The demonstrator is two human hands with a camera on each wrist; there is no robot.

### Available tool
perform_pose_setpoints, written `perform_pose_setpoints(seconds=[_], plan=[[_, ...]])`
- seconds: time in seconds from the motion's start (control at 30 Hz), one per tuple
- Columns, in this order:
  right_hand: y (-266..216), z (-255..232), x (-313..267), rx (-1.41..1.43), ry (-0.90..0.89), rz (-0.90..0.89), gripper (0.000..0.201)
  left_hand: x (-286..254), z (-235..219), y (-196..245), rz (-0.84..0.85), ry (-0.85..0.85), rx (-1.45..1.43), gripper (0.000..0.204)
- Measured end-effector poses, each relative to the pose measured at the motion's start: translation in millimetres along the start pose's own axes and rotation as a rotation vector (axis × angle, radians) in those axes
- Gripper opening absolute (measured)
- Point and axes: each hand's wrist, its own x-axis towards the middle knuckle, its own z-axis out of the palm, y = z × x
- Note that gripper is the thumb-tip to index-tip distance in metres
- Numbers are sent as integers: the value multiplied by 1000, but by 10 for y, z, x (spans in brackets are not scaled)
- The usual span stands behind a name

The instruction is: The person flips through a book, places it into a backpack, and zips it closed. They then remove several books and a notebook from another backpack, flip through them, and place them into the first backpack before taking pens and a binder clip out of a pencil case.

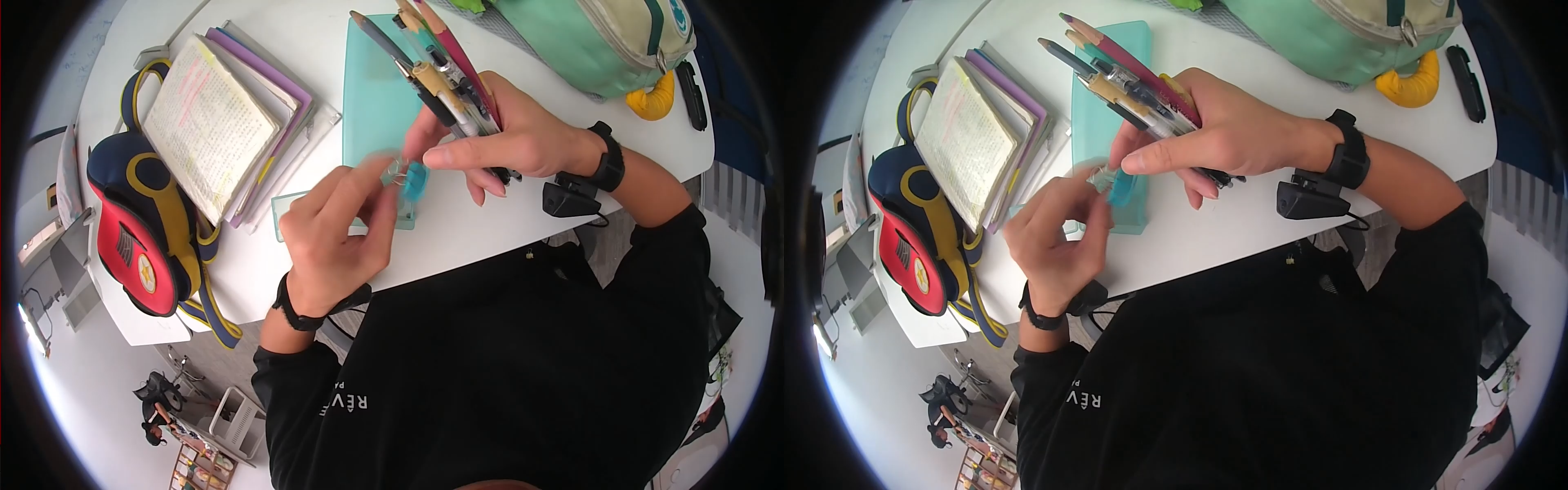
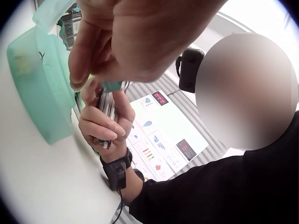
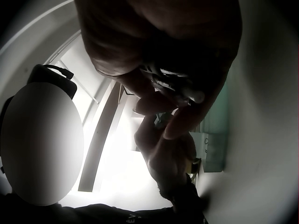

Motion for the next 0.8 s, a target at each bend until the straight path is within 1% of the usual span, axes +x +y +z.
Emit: perform_pose_setpoints(seconds=[0.03,0.07,0.2,0.27,0.4,0.47,0.5,0.57,0.6,0.67,0.7,0.77,0.8], plan=[[-10,8,-4,8,4,14,32,-12,-2,-13,-45,21,-38,20],[-18,19,-3,17,8,27,33,2,-26,1,-44,11,-78,15],[-21,37,-11,6,21,19,34,33,13,-6,-13,49,-58,12],[-3,32,7,-7,32,15,35,16,3,-2,-109,17,-114,10],[11,55,6,22,50,9,36,26,-41,18,-155,-27,-161,10],[-2,65,11,-10,65,-16,35,28,-56,23,-199,-69,-356,7],[0,67,5,-10,65,-16,35,32,-63,40,-199,-69,-356,7],[13,79,3,-32,57,-32,32,36,-84,70,-408,-143,-500,7],[6,86,-3,-32,57,-33,32,42,-90,80,-408,-143,-499,7],[-9,95,-23,4,77,19,30,55,-92,94,-462,-184,-592,9],[-2,91,-27,4,78,18,30,53,-80,82,-461,-186,-592,9],[24,89,-24,24,62,33,20,36,-50,33,-383,-180,-566,14],[26,91,-23,24,62,32,20,39,-53,18,-383,-180,-565,14]])
